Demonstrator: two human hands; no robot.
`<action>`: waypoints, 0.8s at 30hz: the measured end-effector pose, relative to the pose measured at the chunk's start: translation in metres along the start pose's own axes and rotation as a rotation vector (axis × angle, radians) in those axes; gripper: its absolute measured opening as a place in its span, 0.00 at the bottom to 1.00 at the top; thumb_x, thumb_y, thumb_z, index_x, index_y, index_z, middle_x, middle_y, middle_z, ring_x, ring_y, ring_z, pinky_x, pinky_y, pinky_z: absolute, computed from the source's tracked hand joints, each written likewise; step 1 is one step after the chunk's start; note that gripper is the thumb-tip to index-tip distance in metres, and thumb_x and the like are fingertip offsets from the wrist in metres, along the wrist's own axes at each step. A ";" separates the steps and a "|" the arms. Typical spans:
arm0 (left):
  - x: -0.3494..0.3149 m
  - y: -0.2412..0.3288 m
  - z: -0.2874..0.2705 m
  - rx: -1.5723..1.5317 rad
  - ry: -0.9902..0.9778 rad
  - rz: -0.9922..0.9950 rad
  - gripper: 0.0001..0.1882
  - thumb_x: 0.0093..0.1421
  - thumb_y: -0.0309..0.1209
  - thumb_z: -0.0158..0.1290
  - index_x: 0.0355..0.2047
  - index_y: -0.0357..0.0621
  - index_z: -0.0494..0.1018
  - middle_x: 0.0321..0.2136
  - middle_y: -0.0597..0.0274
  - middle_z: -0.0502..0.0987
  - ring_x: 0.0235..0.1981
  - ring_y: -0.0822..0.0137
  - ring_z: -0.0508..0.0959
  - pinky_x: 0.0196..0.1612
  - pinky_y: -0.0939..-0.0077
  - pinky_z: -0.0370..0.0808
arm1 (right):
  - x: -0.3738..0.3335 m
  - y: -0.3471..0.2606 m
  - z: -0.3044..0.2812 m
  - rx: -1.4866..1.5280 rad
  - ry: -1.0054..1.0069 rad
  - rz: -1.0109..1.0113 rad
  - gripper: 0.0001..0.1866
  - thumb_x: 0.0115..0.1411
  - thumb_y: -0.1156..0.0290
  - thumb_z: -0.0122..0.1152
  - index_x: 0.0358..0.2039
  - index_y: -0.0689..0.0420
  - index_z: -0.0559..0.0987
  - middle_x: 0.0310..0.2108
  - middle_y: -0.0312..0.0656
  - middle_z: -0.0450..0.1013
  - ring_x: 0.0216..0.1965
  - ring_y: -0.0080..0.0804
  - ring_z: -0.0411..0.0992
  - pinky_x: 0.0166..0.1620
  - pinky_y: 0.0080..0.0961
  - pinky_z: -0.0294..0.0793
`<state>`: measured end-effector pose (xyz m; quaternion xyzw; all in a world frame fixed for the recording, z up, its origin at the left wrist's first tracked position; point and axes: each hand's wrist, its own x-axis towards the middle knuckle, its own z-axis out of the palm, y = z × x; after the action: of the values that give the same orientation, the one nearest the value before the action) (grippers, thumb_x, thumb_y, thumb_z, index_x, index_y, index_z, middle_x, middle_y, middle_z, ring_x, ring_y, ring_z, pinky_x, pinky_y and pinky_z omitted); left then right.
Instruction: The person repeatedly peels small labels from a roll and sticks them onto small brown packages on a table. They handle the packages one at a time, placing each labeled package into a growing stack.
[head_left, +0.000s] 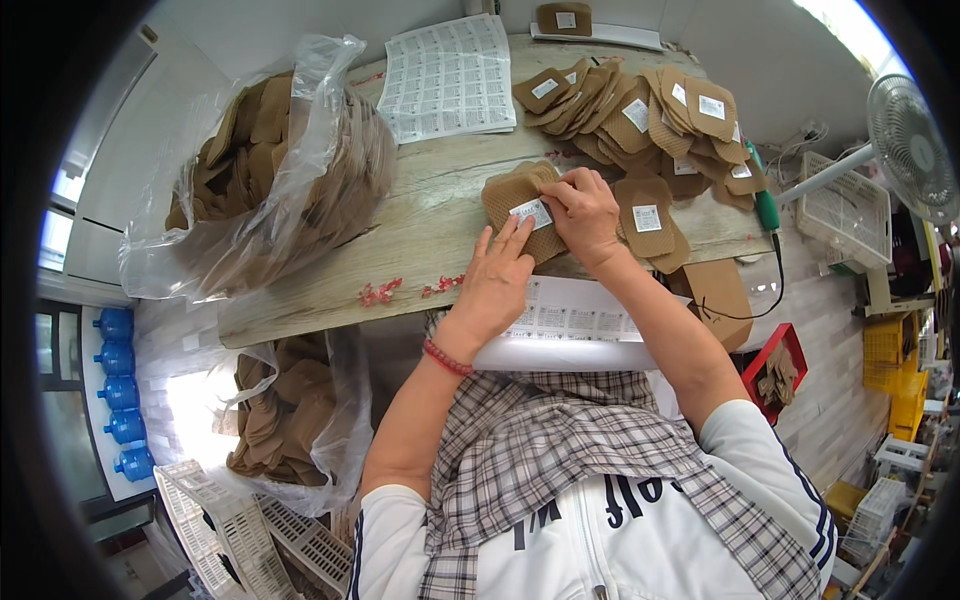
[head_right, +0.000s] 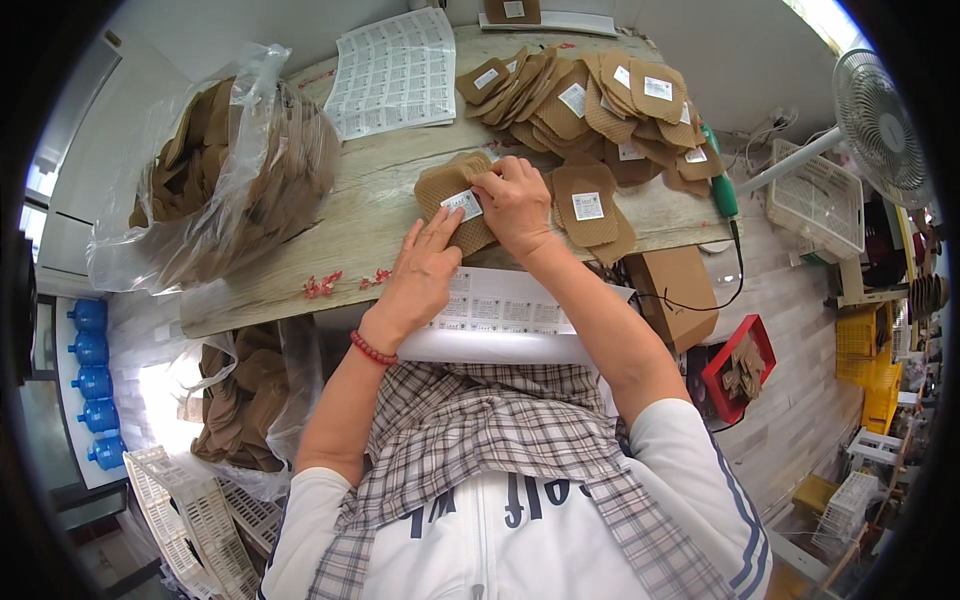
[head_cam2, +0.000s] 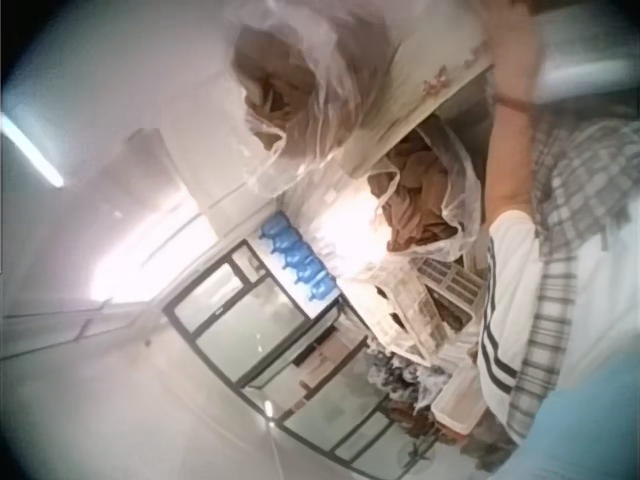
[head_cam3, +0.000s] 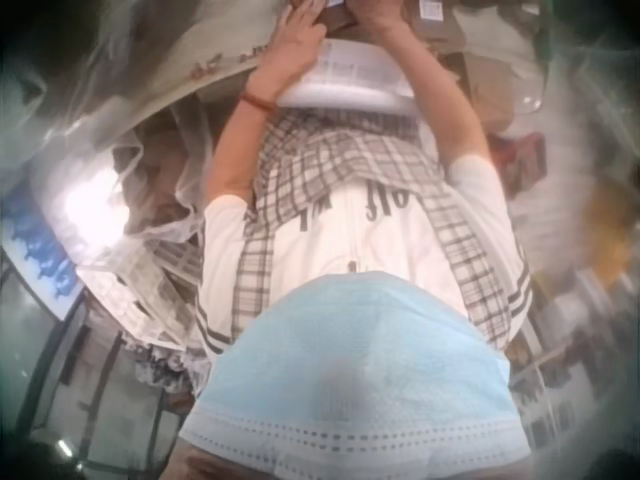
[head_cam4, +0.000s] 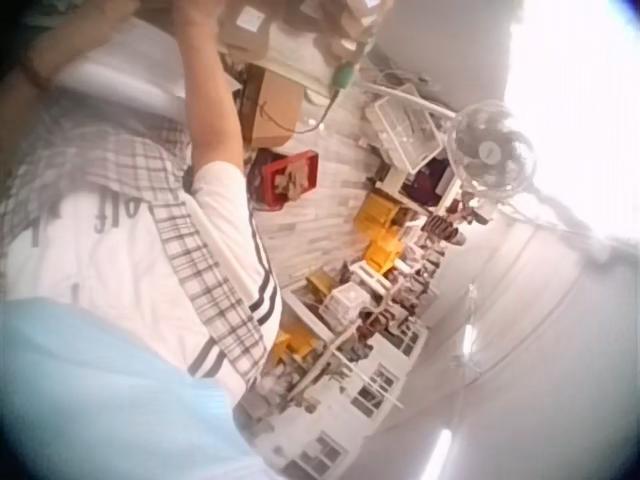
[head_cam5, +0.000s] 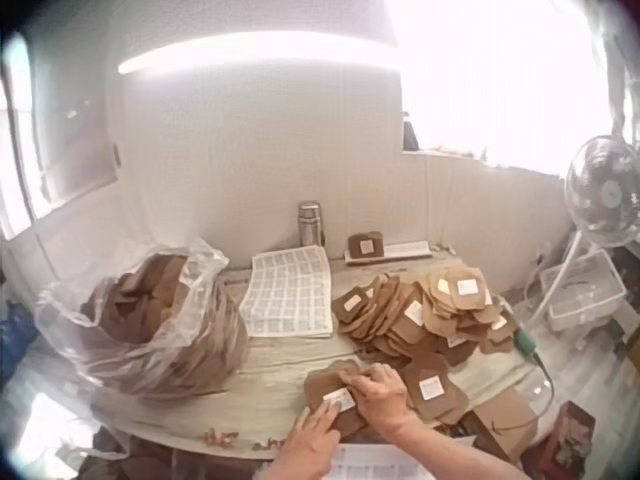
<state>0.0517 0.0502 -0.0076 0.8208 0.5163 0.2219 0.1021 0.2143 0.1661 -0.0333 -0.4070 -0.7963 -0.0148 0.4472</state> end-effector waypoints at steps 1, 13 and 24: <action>-0.001 0.001 0.000 -0.009 0.007 -0.001 0.03 0.54 0.18 0.47 0.27 0.35 0.70 0.64 0.43 0.62 0.69 0.46 0.57 0.70 0.47 0.52 | 0.000 0.000 -0.001 0.043 0.024 -0.003 0.05 0.53 0.73 0.68 0.31 0.54 0.81 0.30 0.38 0.75 0.33 0.37 0.74 0.36 0.32 0.74; -0.014 -0.006 -0.022 -0.056 -0.022 0.009 0.03 0.57 0.22 0.49 0.27 0.36 0.70 0.51 0.48 0.75 0.56 0.51 0.71 0.60 0.54 0.63 | 0.008 0.051 -0.065 0.342 0.180 0.481 0.12 0.64 0.72 0.56 0.47 0.62 0.71 0.35 0.47 0.78 0.35 0.39 0.77 0.40 0.31 0.75; -0.033 -0.010 -0.019 -0.629 -0.212 -0.530 0.10 0.56 0.30 0.57 0.35 0.36 0.81 0.27 0.57 0.82 0.31 0.68 0.80 0.37 0.71 0.75 | -0.078 -0.080 -0.083 0.279 -0.158 0.068 0.06 0.50 0.73 0.70 0.29 0.52 0.81 0.28 0.36 0.74 0.31 0.38 0.74 0.34 0.33 0.75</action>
<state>0.0222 0.0244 -0.0033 0.6067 0.6035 0.2490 0.4535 0.2405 0.0305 -0.0123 -0.3675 -0.8092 0.1431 0.4356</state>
